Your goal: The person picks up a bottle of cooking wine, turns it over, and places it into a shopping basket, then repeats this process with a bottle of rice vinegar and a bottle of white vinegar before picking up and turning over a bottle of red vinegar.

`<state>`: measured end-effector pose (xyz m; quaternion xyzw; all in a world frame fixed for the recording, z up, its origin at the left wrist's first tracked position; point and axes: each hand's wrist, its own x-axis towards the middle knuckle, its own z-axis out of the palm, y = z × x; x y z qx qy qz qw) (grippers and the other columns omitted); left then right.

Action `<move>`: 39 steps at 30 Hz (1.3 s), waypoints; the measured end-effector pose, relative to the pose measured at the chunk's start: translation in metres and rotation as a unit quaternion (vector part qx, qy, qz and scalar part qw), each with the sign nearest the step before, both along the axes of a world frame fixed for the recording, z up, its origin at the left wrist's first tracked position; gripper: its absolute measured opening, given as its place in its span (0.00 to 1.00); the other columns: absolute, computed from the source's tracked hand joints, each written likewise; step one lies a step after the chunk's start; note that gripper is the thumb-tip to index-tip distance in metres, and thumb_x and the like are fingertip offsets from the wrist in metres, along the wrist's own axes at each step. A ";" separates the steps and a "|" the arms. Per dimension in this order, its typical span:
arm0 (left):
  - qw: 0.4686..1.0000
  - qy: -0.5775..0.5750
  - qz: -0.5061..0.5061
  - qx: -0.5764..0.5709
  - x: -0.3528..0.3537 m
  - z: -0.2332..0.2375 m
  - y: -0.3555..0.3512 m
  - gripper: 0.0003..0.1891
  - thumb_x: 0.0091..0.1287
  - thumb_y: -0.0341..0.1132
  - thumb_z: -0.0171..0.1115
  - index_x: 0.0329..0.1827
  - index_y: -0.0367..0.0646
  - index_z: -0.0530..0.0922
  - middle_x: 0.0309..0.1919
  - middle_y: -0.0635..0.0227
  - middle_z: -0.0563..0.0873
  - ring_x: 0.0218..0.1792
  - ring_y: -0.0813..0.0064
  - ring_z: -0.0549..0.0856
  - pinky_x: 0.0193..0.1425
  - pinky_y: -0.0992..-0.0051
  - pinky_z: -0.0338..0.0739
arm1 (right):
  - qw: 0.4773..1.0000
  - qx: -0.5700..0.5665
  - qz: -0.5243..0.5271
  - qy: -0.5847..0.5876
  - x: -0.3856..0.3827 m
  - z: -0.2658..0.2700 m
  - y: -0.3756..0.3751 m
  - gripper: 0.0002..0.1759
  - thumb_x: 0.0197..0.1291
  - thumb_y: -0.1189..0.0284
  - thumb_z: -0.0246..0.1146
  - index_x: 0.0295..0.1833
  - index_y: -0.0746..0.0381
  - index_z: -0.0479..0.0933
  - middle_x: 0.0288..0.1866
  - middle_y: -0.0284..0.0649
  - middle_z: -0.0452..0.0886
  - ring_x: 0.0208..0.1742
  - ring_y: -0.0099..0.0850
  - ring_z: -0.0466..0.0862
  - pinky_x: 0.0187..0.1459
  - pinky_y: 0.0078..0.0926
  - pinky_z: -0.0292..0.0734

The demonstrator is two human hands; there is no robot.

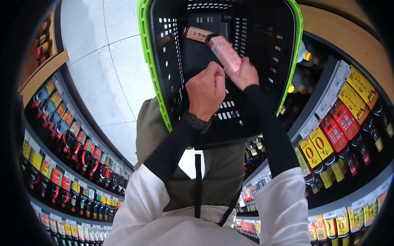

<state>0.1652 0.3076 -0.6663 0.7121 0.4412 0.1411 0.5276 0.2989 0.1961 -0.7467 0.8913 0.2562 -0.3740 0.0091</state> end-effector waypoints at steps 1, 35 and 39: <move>1.000 -0.008 -0.006 -0.009 -0.002 0.001 -0.001 0.02 0.59 0.28 0.53 0.30 0.42 0.74 0.23 0.59 0.82 0.25 0.55 0.82 0.28 0.62 0.74 | 0.999 0.028 -0.016 0.020 -0.013 -0.003 -0.014 0.32 0.47 0.53 0.70 0.48 0.66 0.70 0.43 0.60 0.81 0.46 0.56 0.82 0.46 0.47 0.78; 0.983 -0.021 -0.143 -0.114 0.026 -0.005 -0.015 0.02 0.57 0.24 0.58 0.31 0.40 0.77 0.20 0.61 0.81 0.22 0.62 0.83 0.27 0.69 0.74 | 0.968 0.169 0.182 -0.030 -0.029 -0.178 -0.007 0.38 0.37 0.76 0.74 0.60 0.59 0.69 0.56 0.39 0.72 0.59 0.38 0.71 0.57 0.37 0.67; 0.982 -0.009 -0.141 -0.126 0.029 -0.006 -0.014 0.02 0.57 0.24 0.58 0.31 0.40 0.77 0.20 0.61 0.81 0.22 0.62 0.83 0.27 0.69 0.75 | 0.975 0.154 0.156 -0.026 -0.028 -0.183 -0.002 0.36 0.39 0.76 0.73 0.59 0.58 0.71 0.54 0.39 0.71 0.59 0.39 0.71 0.57 0.37 0.67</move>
